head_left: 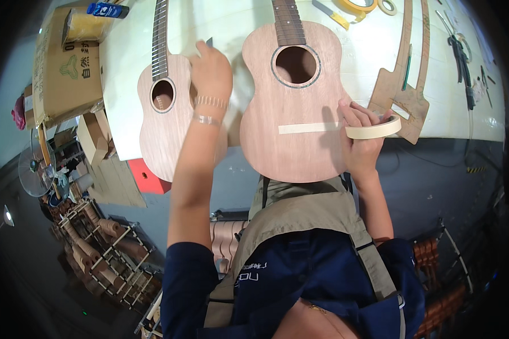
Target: The person marks a wood template, applies tape to the body and fretboard of several ukuleles, and moves the instruments between a workbench and a storage rack.
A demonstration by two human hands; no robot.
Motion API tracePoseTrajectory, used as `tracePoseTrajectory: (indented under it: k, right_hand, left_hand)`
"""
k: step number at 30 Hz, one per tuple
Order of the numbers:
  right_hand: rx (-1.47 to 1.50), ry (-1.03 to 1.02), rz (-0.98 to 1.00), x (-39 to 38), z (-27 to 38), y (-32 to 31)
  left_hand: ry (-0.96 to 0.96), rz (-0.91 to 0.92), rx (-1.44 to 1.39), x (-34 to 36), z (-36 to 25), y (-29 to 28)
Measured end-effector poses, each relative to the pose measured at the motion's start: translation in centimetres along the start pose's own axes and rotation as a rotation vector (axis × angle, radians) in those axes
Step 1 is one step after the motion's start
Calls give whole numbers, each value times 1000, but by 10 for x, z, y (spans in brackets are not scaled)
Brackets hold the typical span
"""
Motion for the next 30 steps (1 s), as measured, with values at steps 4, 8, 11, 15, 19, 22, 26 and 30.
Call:
tracePoseTrajectory:
  k: [4, 8, 11, 15, 19, 22, 26, 30]
  right_hand:
    - [-1, 7, -8, -2, -3, -1]
    - [-12, 4, -13, -2, -6, 0]
    - [49, -20, -38, -2, -3, 1]
    - [0, 27, -62, -6, -10, 2]
    - [29, 19, -64, -5, -9, 1]
    - [48, 13, -72, -3, -6, -1]
    - [71, 15, -60, -7, -9, 1]
    - [389, -15, 97, -32, 19, 12]
  left_hand:
    - [-126, 201, -38, 57, 9, 35]
    - [50, 501, -256, 79, 8, 49]
    - [82, 245, -883, 72, 55, 61]
    - [-219, -121, -1694, -3, 21, -46]
    - [-39, 680, -1910, -110, -44, -75]
    - [-33, 863, -1897, -133, -75, -79]
    - [42, 859, -1771, -127, -86, -73]
    - [161, 734, -1643, -125, -89, -59]
Point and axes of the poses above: each hand's wrist, its own x-axis towards the middle knuckle, its own y-axis out of the palm, z = x × y, the point moved 3 cm from there along x, towards the middle knuckle, and after that the axes turned 1 degree about -x, right-handed, at the moved point
